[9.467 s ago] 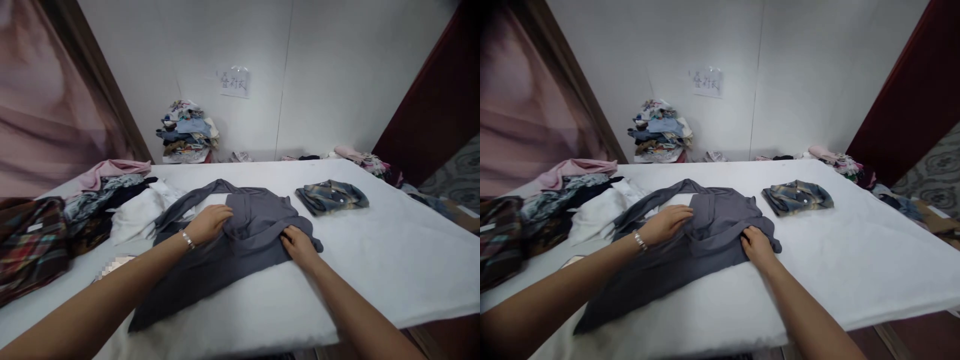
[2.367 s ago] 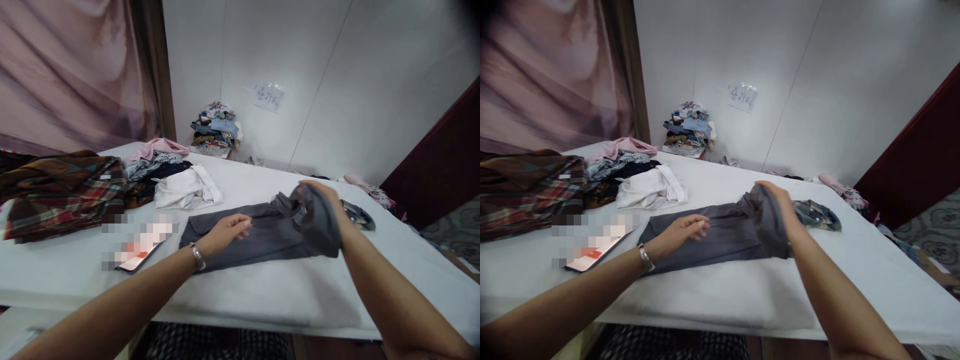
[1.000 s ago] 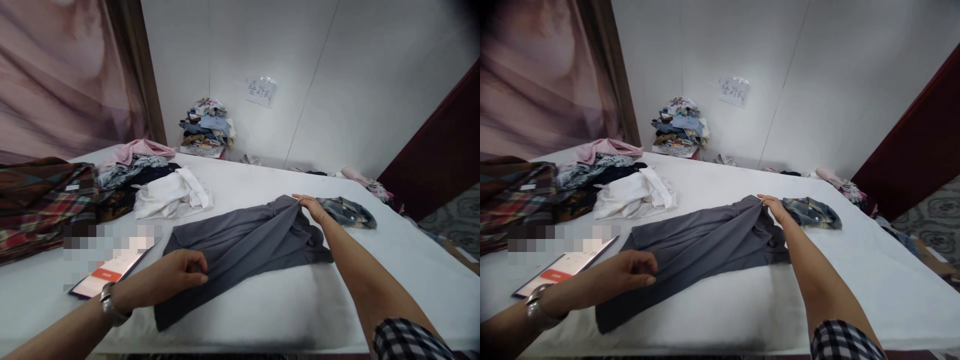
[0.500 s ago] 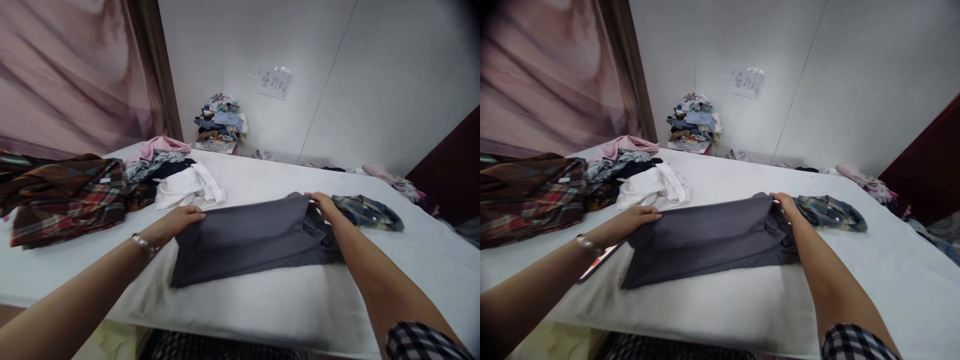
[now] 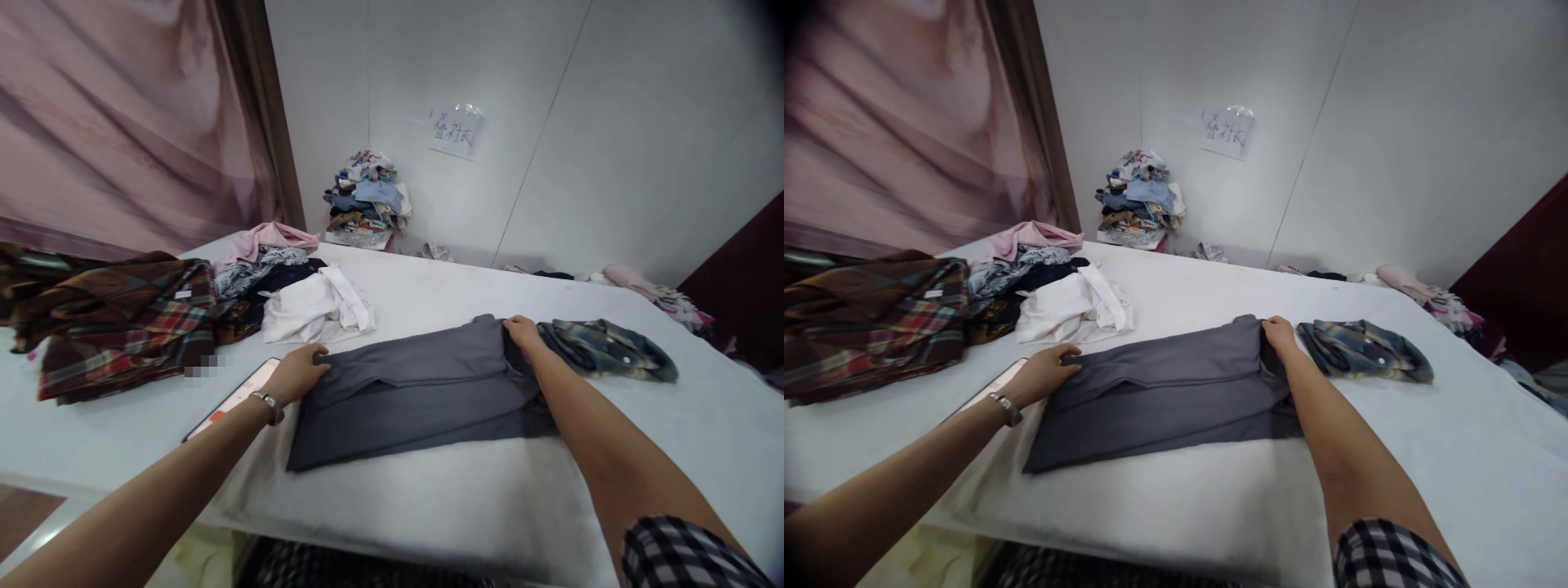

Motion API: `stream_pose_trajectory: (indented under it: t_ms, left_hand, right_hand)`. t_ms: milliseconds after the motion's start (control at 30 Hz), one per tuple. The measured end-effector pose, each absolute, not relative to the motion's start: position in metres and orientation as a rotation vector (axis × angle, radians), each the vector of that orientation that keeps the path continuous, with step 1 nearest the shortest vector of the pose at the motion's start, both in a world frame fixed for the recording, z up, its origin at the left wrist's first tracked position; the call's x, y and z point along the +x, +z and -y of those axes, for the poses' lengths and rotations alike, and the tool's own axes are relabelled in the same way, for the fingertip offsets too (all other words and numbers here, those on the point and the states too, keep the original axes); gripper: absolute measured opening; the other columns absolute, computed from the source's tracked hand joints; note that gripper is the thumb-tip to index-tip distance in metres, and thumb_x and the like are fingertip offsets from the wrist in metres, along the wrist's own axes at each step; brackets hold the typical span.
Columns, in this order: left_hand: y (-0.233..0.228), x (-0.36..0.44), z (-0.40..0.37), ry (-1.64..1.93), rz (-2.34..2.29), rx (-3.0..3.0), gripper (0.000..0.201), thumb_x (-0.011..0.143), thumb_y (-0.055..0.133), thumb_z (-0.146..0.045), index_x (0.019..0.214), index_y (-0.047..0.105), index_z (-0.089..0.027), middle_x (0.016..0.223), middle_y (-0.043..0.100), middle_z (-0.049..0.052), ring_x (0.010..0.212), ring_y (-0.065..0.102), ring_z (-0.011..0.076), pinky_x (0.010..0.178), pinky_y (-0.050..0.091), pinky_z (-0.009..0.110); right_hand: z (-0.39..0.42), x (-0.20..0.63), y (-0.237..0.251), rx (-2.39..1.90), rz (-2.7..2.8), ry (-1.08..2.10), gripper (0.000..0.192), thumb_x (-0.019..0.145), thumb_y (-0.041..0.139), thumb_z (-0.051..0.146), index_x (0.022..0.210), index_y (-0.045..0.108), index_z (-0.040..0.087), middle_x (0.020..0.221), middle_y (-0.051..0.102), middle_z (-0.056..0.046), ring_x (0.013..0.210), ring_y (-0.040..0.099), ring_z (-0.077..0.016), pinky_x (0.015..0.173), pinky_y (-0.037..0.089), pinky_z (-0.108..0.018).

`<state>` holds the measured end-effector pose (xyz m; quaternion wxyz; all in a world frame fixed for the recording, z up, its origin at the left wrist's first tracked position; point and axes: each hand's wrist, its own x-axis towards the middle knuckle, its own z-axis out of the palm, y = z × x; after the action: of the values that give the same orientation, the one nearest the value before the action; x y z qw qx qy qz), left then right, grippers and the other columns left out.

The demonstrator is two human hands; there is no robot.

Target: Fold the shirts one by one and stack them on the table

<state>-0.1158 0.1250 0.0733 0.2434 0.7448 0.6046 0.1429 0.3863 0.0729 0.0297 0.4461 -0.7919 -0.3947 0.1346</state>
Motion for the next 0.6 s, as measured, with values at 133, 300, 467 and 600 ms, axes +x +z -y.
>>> stream_pose_trajectory:
  t_ms: [133,300,467,600]
  left_hand:
    - [0.075,-0.120,-0.114,0.277,-1.748,2.112,0.062,0.080,0.054,-0.051,0.130,0.055,-0.013,0.121,0.067,0.017,0.105,0.066,0.0312,0.089,0.049,0.039]
    - [0.072,-0.116,-0.105,0.207,-1.740,2.153,0.077,0.077,0.058,-0.056,0.138,0.047,-0.012,0.135,0.059,0.022,0.119,0.059,0.0372,0.094,0.047,0.043]
    - [0.072,-0.108,-0.114,0.152,-1.706,2.111,0.048,0.076,0.063,-0.039,0.119,0.061,-0.018,0.113,0.071,0.015,0.106,0.065,0.0325,0.085,0.049,0.037]
    - [0.077,-0.109,-0.123,0.414,-1.713,1.975,0.042,0.075,0.063,-0.028,0.116,0.062,-0.019,0.111,0.071,0.011,0.104,0.066,0.0282,0.086,0.048,0.034]
  right_hand:
    - [-0.070,0.369,0.043,-2.031,1.010,0.232,0.037,0.067,0.055,0.025,0.099,0.071,0.017,0.109,0.072,-0.013,0.107,0.063,-0.0307,0.100,0.045,-0.044]
    - [-0.057,0.313,0.048,-1.893,1.693,0.107,0.046,0.086,0.052,0.036,0.129,0.062,0.024,0.141,0.056,-0.008,0.134,0.046,-0.0288,0.114,0.033,-0.048]
    - [-0.041,0.278,0.025,-2.211,1.957,0.152,0.052,0.094,0.044,0.045,0.141,0.051,0.024,0.155,0.040,-0.012,0.146,0.029,-0.0343,0.114,0.022,-0.063]
    - [-0.038,0.281,0.018,-2.288,1.952,0.157,0.055,0.097,0.038,0.048,0.147,0.045,0.025,0.158,0.033,-0.012,0.148,0.025,-0.0320,0.116,0.020,-0.061]
